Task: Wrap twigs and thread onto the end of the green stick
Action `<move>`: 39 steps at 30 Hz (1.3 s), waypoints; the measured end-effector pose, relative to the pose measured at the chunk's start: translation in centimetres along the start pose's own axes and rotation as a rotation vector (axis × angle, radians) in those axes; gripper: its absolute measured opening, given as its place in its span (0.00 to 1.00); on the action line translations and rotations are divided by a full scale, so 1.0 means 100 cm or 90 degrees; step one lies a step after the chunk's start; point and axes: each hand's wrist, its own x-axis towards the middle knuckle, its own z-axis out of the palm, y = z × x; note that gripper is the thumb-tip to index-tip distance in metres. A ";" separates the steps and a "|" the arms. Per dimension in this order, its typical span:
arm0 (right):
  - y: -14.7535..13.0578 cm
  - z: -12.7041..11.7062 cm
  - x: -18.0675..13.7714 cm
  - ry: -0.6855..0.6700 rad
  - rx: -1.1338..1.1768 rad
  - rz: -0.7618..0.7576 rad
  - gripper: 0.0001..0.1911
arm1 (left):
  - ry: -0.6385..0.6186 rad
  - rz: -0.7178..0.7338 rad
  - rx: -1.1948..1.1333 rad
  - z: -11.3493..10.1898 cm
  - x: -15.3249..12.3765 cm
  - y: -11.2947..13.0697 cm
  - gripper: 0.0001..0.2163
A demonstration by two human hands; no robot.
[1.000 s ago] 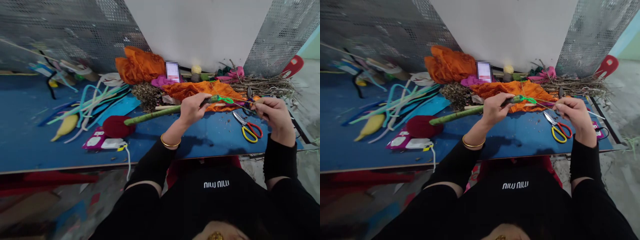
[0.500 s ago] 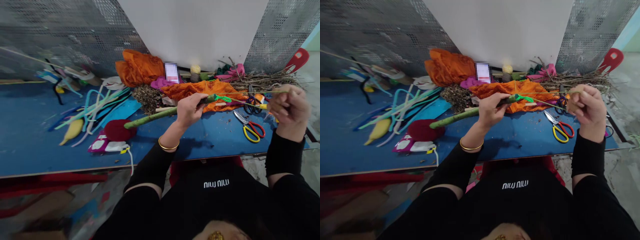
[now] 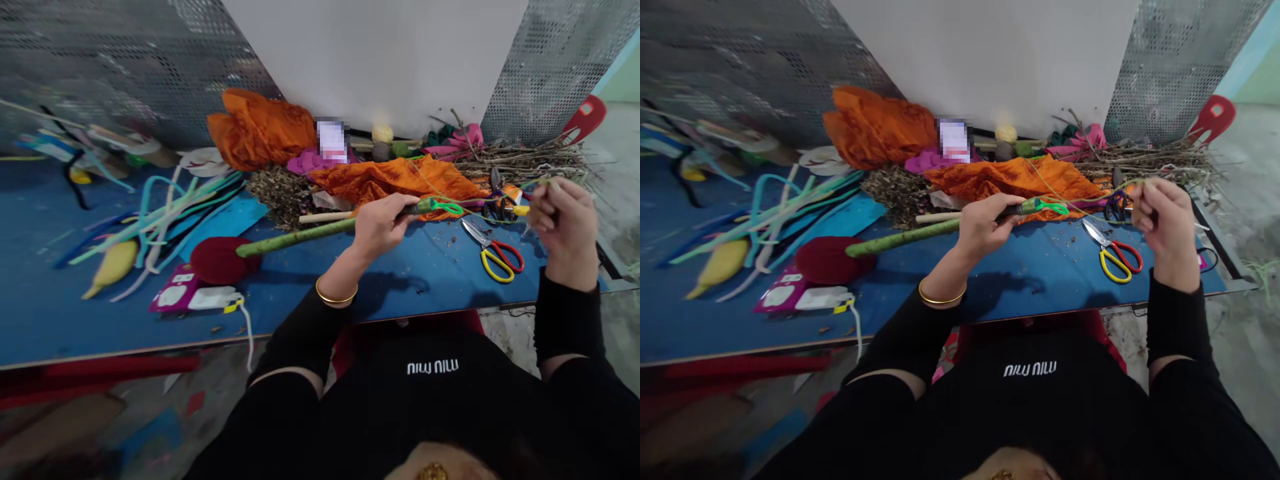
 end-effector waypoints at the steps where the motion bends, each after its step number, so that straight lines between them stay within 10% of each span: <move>1: 0.008 0.004 0.017 0.034 -0.014 -0.022 0.12 | 0.003 0.014 -0.008 -0.001 -0.002 0.002 0.12; 7: 0.060 0.031 0.099 0.166 -0.510 -0.112 0.04 | 0.099 0.097 0.055 -0.010 -0.013 0.022 0.10; 9: 0.070 0.041 0.089 0.109 -0.552 -0.242 0.16 | 0.135 0.137 0.076 -0.009 -0.018 0.027 0.10; 12: 0.079 0.052 0.047 -0.103 -0.411 -0.319 0.22 | 0.141 0.175 0.126 -0.003 -0.025 0.030 0.11; 16: 0.087 0.057 0.005 -0.377 -0.203 -0.094 0.27 | 0.134 0.195 0.169 0.006 -0.034 0.032 0.11; 23: 0.087 0.059 -0.002 -0.480 -0.033 0.140 0.30 | 0.091 0.182 0.077 0.005 -0.048 0.041 0.14; 39: 0.098 0.070 -0.001 -0.271 0.269 0.298 0.25 | 0.021 0.153 0.082 0.012 -0.057 0.053 0.11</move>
